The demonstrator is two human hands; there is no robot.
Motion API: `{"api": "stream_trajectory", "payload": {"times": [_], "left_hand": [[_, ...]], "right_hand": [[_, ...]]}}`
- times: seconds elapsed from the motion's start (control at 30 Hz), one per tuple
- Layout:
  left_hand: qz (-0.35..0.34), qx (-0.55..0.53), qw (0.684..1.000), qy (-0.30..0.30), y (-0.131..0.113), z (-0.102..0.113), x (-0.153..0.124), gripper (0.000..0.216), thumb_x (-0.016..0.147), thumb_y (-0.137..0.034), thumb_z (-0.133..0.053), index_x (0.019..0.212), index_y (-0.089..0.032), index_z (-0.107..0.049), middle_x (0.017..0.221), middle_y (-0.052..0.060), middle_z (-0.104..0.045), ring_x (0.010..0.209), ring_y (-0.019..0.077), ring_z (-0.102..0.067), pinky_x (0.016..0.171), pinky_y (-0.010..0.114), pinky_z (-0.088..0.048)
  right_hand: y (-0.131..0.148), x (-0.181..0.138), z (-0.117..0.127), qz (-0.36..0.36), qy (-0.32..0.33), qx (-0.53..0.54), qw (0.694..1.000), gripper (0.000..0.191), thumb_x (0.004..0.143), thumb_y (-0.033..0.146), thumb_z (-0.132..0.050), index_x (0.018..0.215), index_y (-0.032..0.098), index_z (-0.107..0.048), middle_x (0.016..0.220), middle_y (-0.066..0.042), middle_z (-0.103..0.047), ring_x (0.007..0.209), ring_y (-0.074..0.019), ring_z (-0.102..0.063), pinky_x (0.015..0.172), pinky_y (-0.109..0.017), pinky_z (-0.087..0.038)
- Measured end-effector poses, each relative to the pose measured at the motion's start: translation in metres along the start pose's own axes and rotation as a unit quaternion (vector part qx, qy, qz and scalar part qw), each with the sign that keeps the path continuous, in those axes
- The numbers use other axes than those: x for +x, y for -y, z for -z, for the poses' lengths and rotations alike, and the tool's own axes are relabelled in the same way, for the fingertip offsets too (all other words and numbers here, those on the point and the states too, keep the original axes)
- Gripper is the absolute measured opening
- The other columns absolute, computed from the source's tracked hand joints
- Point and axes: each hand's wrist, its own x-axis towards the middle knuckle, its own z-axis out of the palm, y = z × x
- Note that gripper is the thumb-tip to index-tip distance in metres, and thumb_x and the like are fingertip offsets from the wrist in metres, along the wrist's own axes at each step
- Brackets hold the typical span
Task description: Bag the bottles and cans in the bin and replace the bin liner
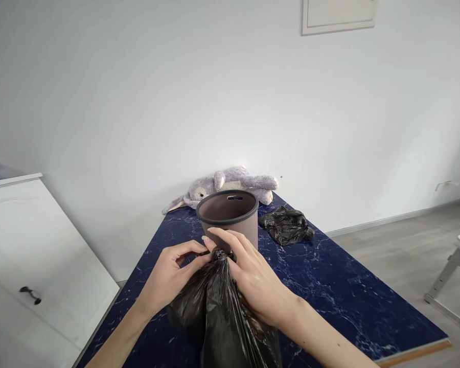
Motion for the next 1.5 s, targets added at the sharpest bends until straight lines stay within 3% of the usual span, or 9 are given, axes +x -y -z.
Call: {"api": "stream_trajectory", "payload": {"times": [0.1,0.27,0.37,0.6,0.8,1.03,1.23,1.37,1.5], "left_hand": [[0.0,0.012,1.0,-0.008,0.004,0.003,-0.002,0.024,0.101,-0.041,-0.067,0.106,-0.026,-0.084,0.097,0.003,-0.082,0.093,0.023,-0.075,0.086,0.029,-0.056],[0.002,0.058,0.998,-0.009,0.014,0.012,-0.011,0.021,0.099,-0.043,-0.069,0.095,-0.028,-0.085,0.095,0.001,-0.082,0.09,0.0206,-0.076,0.077,0.024,-0.056],[0.023,0.068,0.997,-0.002,0.021,0.015,-0.017,0.022,0.098,-0.045,-0.069,0.091,-0.03,-0.084,0.095,-0.001,-0.082,0.09,0.0197,-0.075,0.071,0.023,-0.054],[0.035,0.113,0.993,-0.005,0.033,0.023,-0.031,0.024,0.099,-0.047,-0.068,0.089,-0.031,-0.082,0.095,-0.002,-0.081,0.089,0.0187,-0.073,0.067,0.022,-0.05],[0.042,0.127,0.991,0.007,0.04,0.029,-0.042,0.025,0.099,-0.05,-0.067,0.09,-0.032,-0.081,0.094,-0.002,-0.08,0.086,0.0185,-0.071,0.062,0.022,-0.047],[0.015,0.146,0.989,0.008,0.028,0.029,-0.033,0.025,0.099,-0.049,-0.066,0.092,-0.031,-0.083,0.094,0.0,-0.079,0.085,0.0202,-0.071,0.059,0.024,-0.045],[0.066,0.094,0.993,0.021,0.019,0.022,-0.042,0.028,0.098,-0.053,-0.066,0.088,-0.032,-0.081,0.091,-0.001,-0.077,0.081,0.0181,-0.069,0.06,0.023,-0.045],[0.079,0.047,0.996,-0.012,0.022,0.017,-0.051,0.029,0.098,-0.052,-0.067,0.084,-0.029,-0.077,0.083,-0.001,-0.073,0.079,0.0172,-0.066,0.071,0.023,-0.049],[0.081,0.016,0.996,-0.012,0.022,0.017,-0.058,0.028,0.099,-0.05,-0.066,0.085,-0.029,-0.077,0.081,-0.002,-0.071,0.077,0.0163,-0.066,0.076,0.022,-0.051]], "right_hand": [[-0.005,-0.003,0.009,0.021,0.045,-0.028,0.998,0.055,0.113,0.031,-0.039,0.165,0.046,-0.03,0.166,0.003,-0.044,0.15,-0.0223,-0.046,0.123,-0.042,-0.042],[-0.019,-0.023,0.023,0.142,0.11,-0.128,0.975,0.063,0.103,0.017,-0.051,0.163,0.033,-0.038,0.173,-0.005,-0.033,0.156,-0.0267,-0.034,0.126,-0.047,-0.036],[-0.027,-0.038,0.025,0.15,0.116,-0.132,0.973,0.065,0.096,0.008,-0.048,0.158,0.027,-0.047,0.172,-0.008,-0.034,0.156,-0.027,-0.036,0.124,-0.047,-0.04],[-0.054,-0.068,0.026,0.087,0.069,-0.095,0.989,0.058,0.105,0.009,-0.045,0.156,0.036,-0.047,0.161,-0.004,-0.052,0.149,-0.0215,-0.046,0.122,-0.043,-0.042],[-0.061,-0.095,0.024,-0.035,0.003,-0.027,0.999,0.034,0.112,0.024,-0.041,0.132,0.032,-0.067,0.138,-0.005,-0.07,0.131,-0.0228,-0.06,0.111,-0.041,-0.05],[-0.053,-0.097,0.029,-0.148,-0.015,0.012,0.989,0.04,0.113,0.044,-0.039,0.119,0.026,-0.074,0.131,-0.01,-0.072,0.123,-0.0248,-0.066,0.108,-0.039,-0.051],[-0.044,-0.09,0.035,-0.204,-0.017,-0.025,0.979,0.043,0.111,0.052,-0.039,0.125,0.027,-0.072,0.133,-0.008,-0.072,0.127,-0.0258,-0.067,0.11,-0.039,-0.054],[-0.013,-0.088,0.007,-0.112,-0.093,-0.123,0.982,0.032,0.109,0.041,-0.049,0.133,0.029,-0.064,0.131,-0.007,-0.073,0.121,-0.0238,-0.07,0.101,-0.036,-0.059],[0.008,-0.086,-0.027,0.014,-0.054,-0.241,0.969,0.044,0.098,0.031,-0.066,0.141,0.03,-0.057,0.13,-0.007,-0.072,0.114,-0.0267,-0.071,0.092,-0.039,-0.061]]}}
